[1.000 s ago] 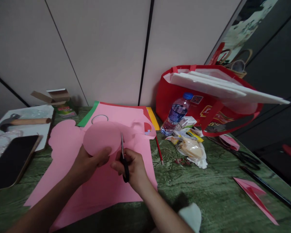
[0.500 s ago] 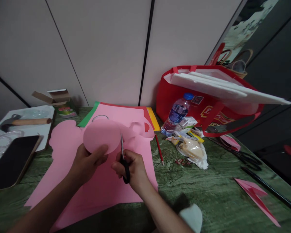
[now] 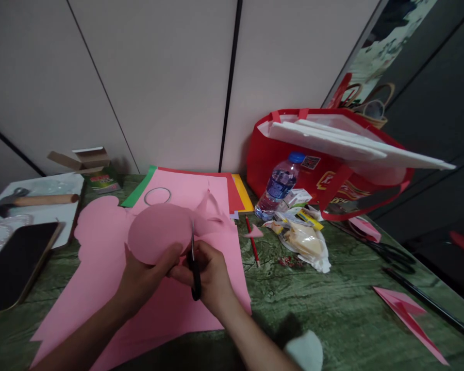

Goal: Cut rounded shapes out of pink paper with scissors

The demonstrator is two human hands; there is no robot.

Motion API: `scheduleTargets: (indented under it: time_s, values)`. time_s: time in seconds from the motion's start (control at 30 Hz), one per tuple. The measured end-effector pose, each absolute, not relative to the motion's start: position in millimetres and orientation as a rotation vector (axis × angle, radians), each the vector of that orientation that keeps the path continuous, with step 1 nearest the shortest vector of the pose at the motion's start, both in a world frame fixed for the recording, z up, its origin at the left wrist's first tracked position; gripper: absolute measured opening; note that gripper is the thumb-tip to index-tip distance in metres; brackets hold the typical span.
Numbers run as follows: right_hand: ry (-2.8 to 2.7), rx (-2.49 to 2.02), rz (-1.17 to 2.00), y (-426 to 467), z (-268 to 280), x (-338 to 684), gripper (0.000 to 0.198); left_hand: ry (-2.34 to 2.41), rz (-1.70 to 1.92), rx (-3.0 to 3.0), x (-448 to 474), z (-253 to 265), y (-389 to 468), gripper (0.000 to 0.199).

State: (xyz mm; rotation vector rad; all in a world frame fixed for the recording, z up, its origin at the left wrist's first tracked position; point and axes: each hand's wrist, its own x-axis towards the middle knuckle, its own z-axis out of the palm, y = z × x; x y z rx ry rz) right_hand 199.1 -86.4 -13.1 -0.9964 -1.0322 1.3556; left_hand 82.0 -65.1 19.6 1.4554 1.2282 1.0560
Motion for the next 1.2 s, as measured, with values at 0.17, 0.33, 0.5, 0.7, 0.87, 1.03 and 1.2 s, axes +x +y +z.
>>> scheduleTargets:
  time_s: [0.17,0.33,0.5,0.7,0.87,1.03,1.2]
  values:
    - [-1.043,-0.991,1.349,-85.3,-14.8,199.3,0.032,1.215,1.054,1.473,82.4,19.6,-65.5,0.013]
    - [-1.088,-0.997,1.328,-84.7,-17.1,199.8,0.03,1.205,1.029,1.483,80.2,17.1,-62.9,0.017]
    - [-1.081,-1.017,1.327,-85.0,-18.8,200.7,0.027,1.161,1.022,1.463,79.1,19.2,-62.6,0.022]
    - [-1.092,-1.049,1.316,-85.3,-20.4,200.7,0.022,1.142,0.995,1.431,79.8,30.0,-62.8,0.023]
    - [-1.092,-1.046,1.328,-85.1,-19.3,201.1,0.021,1.13,1.009,1.413,80.2,33.7,-62.3,0.022]
    - [-1.095,-1.069,1.334,-85.7,-18.3,201.1,0.022,1.179,0.991,1.393,78.8,32.9,-62.2,0.029]
    - [-1.106,-1.092,1.334,-87.5,-15.3,200.1,0.024,1.249,0.985,1.385,76.6,26.4,-61.0,0.033]
